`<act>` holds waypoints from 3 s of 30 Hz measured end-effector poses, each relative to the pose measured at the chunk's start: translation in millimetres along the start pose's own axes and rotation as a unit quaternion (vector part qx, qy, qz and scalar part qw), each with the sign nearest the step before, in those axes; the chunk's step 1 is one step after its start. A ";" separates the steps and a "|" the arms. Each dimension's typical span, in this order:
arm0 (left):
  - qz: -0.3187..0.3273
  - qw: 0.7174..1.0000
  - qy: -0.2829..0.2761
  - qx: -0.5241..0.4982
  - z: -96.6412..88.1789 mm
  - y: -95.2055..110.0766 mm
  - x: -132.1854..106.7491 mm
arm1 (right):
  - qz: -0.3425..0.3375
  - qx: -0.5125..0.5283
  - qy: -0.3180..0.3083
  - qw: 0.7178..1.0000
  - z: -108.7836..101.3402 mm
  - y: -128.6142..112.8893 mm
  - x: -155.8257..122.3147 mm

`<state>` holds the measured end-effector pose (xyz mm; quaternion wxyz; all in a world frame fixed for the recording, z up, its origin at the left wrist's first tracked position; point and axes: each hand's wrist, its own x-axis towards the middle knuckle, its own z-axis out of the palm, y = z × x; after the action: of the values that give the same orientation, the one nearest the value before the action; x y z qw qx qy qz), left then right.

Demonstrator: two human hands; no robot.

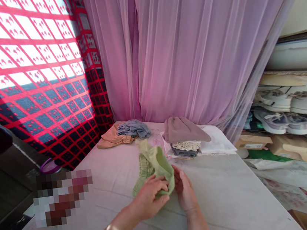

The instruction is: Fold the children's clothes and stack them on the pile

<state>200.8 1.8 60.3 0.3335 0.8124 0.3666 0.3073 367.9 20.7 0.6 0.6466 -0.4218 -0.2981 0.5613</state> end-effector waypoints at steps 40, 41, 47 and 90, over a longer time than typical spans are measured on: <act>-0.352 0.889 0.137 0.258 -143.6 -121.6 -56.5 | -0.080 -0.483 0.087 0.867 -6.5 -11.9 16.8; -0.349 0.887 0.131 0.272 -147.6 -122.1 -47.3 | -0.108 -0.509 0.071 0.851 2.6 -14.3 22.2; -0.337 0.881 0.055 0.328 -154.6 -127.0 -18.0 | -0.093 -0.650 -0.008 0.754 69.7 -15.6 62.1; -0.110 0.956 0.092 0.256 -81.1 -118.3 -160.8 | -0.064 -0.448 -0.078 0.888 -4.6 34.7 -89.8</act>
<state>7.0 -41.1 -23.8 0.1108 0.7934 0.5494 0.2376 338.1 -67.5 -24.2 0.3975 -0.6017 -0.5939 0.3568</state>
